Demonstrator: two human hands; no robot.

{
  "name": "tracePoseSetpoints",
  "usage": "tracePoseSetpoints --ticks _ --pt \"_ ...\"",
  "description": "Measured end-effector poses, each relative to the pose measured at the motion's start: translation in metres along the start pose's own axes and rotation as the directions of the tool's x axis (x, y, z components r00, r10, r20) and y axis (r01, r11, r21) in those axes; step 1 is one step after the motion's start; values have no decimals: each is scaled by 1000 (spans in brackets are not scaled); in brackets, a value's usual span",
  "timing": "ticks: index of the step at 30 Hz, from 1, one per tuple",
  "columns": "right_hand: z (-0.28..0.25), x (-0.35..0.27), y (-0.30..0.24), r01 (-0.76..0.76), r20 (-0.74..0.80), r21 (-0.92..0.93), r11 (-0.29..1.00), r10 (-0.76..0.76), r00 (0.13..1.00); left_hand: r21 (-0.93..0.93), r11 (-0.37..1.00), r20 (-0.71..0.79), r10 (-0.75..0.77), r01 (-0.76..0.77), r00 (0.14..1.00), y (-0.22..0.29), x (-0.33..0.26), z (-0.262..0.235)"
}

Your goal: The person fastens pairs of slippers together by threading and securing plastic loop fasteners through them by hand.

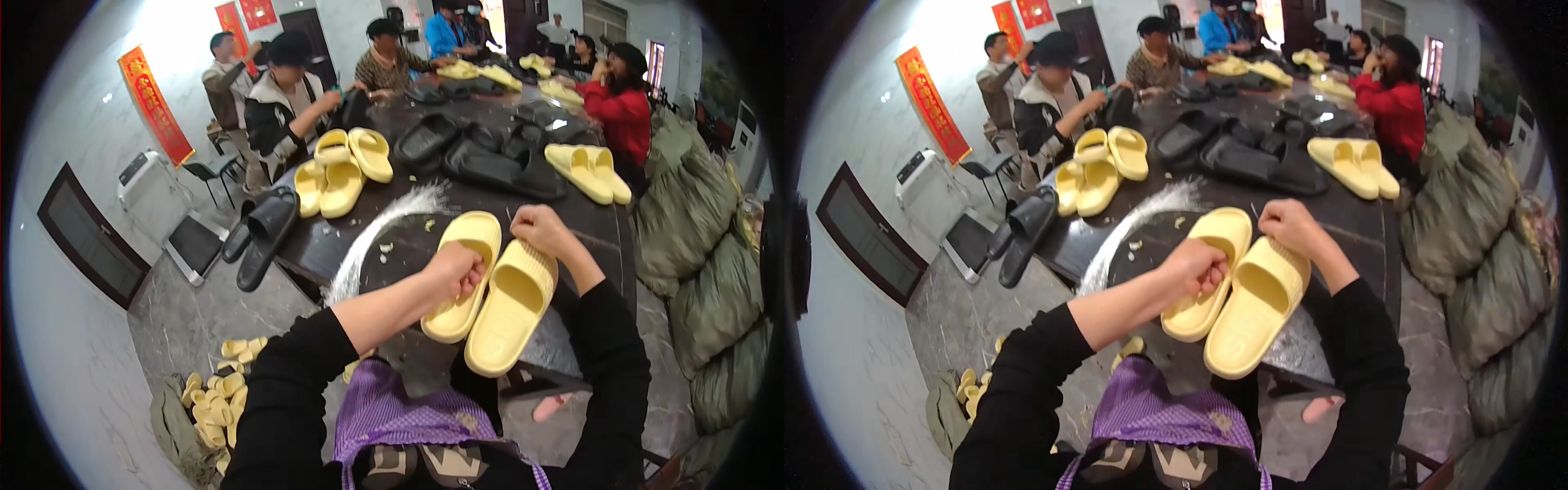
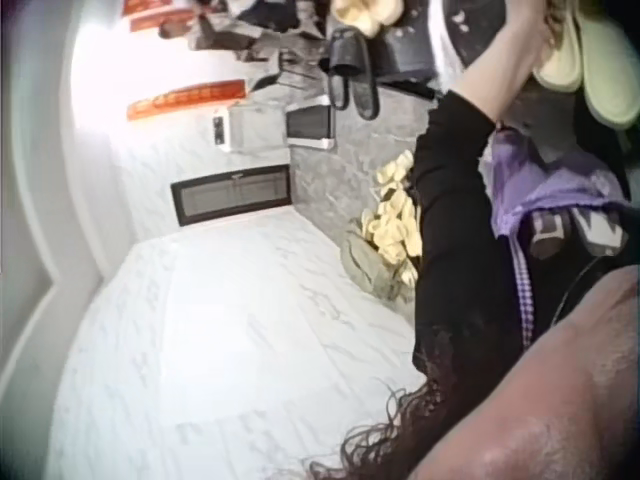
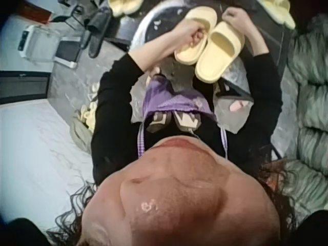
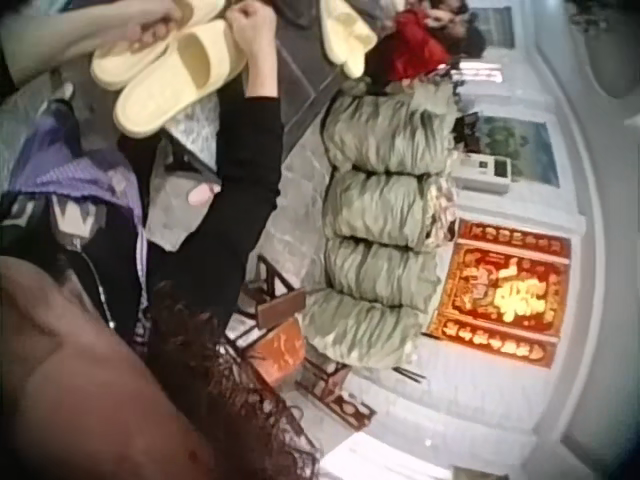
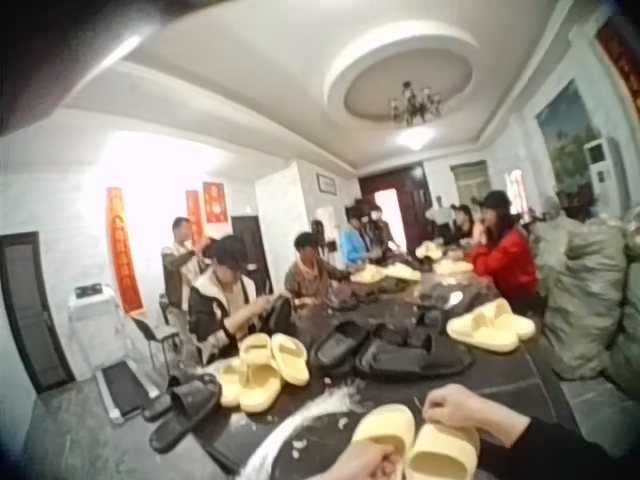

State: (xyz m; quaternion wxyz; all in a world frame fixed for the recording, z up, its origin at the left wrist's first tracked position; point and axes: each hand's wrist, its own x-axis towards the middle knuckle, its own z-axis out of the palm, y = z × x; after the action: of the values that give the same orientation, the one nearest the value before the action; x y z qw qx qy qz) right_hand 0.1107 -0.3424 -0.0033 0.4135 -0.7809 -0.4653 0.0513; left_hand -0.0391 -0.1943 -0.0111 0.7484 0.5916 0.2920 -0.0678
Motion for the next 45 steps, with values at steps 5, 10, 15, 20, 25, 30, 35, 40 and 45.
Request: tracePoseSetpoints --ticks 5,10,15,20,25,30,35,40,45 --pt "-1 12 5 330 33 36 943 -331 943 128 990 -9 64 -63 998 6 7 8" --pt "-10 20 4 224 238 192 956 -267 934 214 975 -13 67 -62 998 17 14 13" --pt "-13 19 8 87 304 62 994 -102 947 231 971 -13 60 -56 998 20 16 16" --pt "-4 17 8 252 210 -219 942 -207 956 224 972 11 64 -65 998 18 16 14" --pt "-3 10 -10 262 167 -496 828 -205 964 176 982 133 44 -68 990 20 10 10" --pt "1 4 -10 261 62 -593 761 -281 958 424 877 128 188 -225 974 26 -13 4" --pt "2 3 -22 352 74 -529 772 -371 926 721 155 186 895 -675 405 39 33 2" --pt "7 3 -21 428 27 -471 772 -472 881 734 224 272 768 -641 580 47 59 0" --pt "7 3 -17 427 -12 -442 789 -481 877 845 233 257 613 -482 747 58 52 12"
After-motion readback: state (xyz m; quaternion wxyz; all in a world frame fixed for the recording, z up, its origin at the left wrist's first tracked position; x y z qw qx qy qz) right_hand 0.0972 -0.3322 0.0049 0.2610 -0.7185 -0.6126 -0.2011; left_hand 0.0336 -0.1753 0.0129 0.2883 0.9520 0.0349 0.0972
